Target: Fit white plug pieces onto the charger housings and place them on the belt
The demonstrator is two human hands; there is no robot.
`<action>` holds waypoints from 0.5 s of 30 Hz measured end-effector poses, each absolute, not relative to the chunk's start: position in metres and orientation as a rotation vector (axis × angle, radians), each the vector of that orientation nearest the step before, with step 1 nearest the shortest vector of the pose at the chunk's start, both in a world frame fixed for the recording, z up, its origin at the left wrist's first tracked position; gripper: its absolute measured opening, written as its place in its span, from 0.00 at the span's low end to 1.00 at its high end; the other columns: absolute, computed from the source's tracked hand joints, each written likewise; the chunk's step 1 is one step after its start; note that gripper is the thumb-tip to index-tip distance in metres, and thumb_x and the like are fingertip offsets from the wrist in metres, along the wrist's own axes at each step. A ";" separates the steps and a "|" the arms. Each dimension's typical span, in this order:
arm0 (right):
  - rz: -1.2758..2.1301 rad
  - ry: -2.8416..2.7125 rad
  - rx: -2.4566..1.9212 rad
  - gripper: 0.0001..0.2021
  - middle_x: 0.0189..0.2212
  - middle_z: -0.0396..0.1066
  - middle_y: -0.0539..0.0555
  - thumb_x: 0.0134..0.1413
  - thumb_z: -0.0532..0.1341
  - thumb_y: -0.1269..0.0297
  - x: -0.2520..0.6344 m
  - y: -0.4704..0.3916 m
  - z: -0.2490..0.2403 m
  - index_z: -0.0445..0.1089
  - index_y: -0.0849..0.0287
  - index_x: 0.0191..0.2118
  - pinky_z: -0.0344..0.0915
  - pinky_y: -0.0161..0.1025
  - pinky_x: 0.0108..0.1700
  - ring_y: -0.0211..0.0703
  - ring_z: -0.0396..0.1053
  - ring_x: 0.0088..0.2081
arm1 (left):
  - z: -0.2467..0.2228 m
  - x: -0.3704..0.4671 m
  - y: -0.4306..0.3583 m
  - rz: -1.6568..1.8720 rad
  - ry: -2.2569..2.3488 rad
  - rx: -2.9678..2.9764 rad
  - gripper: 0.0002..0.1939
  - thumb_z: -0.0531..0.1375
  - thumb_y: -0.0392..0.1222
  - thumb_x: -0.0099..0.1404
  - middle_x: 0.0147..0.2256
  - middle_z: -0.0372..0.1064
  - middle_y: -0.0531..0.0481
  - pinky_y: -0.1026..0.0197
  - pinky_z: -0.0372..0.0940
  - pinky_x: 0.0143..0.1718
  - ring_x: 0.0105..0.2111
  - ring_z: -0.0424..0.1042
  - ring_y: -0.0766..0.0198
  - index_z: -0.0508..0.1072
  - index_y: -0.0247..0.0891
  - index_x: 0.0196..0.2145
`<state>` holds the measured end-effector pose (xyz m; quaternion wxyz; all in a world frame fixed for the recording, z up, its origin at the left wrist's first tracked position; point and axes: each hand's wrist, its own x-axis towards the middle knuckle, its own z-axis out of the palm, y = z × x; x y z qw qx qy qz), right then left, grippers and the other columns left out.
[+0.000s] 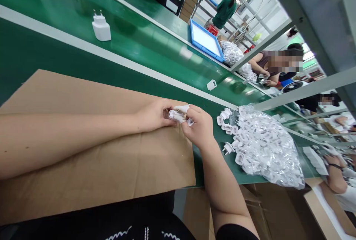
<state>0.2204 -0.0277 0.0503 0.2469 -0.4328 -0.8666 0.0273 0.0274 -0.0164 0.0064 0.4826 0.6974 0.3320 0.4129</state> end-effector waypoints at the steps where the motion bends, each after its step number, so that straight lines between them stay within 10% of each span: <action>1: 0.052 -2.346 -1.166 0.09 0.29 0.73 0.51 0.50 0.60 0.71 0.220 -0.028 0.050 0.77 0.55 0.35 0.56 0.35 0.29 0.42 0.70 0.31 | 0.007 0.027 -0.017 1.015 0.798 1.704 0.10 0.70 0.42 0.59 0.28 0.72 0.55 0.65 0.58 0.27 0.26 0.66 0.67 0.79 0.37 0.37; 15: -0.183 -2.445 -1.330 0.07 0.30 0.75 0.52 0.48 0.60 0.72 0.210 -0.036 0.054 0.74 0.55 0.31 0.54 0.35 0.30 0.43 0.71 0.35 | -0.004 0.025 -0.017 1.076 0.907 1.984 0.09 0.66 0.45 0.65 0.34 0.74 0.51 0.61 0.63 0.33 0.33 0.71 0.61 0.77 0.39 0.41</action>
